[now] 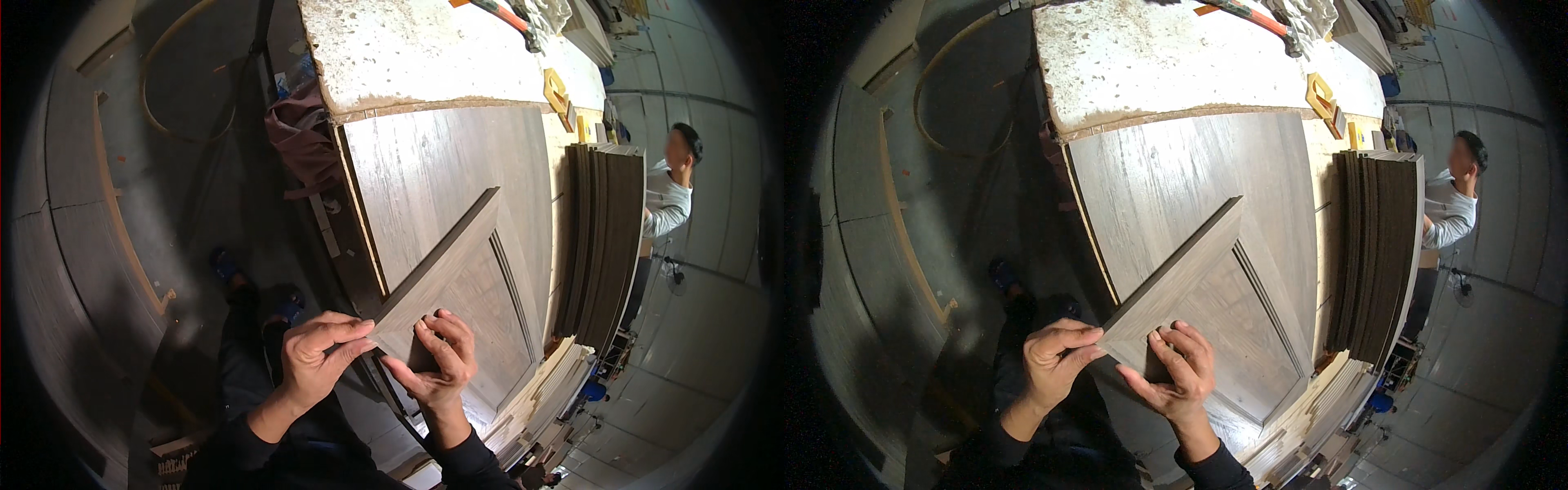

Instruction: Assembling wood furniture panels using a pneumatic nail gun and adhesive.

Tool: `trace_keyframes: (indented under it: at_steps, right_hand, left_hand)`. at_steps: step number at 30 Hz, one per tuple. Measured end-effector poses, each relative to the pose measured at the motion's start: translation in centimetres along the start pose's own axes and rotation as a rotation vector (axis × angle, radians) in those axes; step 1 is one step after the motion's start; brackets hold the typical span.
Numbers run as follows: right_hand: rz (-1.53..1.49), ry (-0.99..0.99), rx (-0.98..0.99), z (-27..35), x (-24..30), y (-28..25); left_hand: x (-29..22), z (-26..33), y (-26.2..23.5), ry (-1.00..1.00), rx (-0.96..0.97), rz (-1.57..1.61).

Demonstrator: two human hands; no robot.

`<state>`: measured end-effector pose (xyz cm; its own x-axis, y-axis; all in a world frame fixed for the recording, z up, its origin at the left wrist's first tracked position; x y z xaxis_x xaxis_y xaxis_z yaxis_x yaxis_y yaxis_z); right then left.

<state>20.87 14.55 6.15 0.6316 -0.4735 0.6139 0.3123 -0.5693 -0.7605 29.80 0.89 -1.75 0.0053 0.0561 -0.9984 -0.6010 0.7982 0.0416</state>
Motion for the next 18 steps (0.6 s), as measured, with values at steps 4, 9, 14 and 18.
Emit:
trace_keyframes:
  at_steps: [4, 9, 14, 18]
  right_hand:
    - [-0.016, -0.002, -0.001, -0.17, 0.29, 0.23]
    - [-0.021, 0.000, 0.003, 0.21, -0.17, 0.16]
    - [-0.023, 0.001, -0.006, 0.04, -0.09, 0.24]
    - [-0.037, 0.004, -0.009, -0.05, 0.04, 0.41]
  left_hand:
    - [-0.29, 0.04, -0.36, -0.024, -0.011, -0.005]
    - [-0.06, 0.07, -0.16, -0.040, -0.014, 0.007]
    - [-0.06, 0.06, -0.18, -0.050, -0.020, 0.020]
    - [-0.36, -0.05, -0.55, -0.033, -0.032, -0.007]
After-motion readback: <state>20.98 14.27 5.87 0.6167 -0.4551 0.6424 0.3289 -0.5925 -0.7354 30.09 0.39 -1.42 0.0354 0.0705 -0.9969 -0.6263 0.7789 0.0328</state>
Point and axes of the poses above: each hand's wrist, its own z-axis away from the middle knuckle, its own y-axis out of the palm, x = y × z, the point moved 8 cm from there along -z, towards the middle knuckle, and after that the axes turned 12 degrees about -z, right-handed, at the moved point
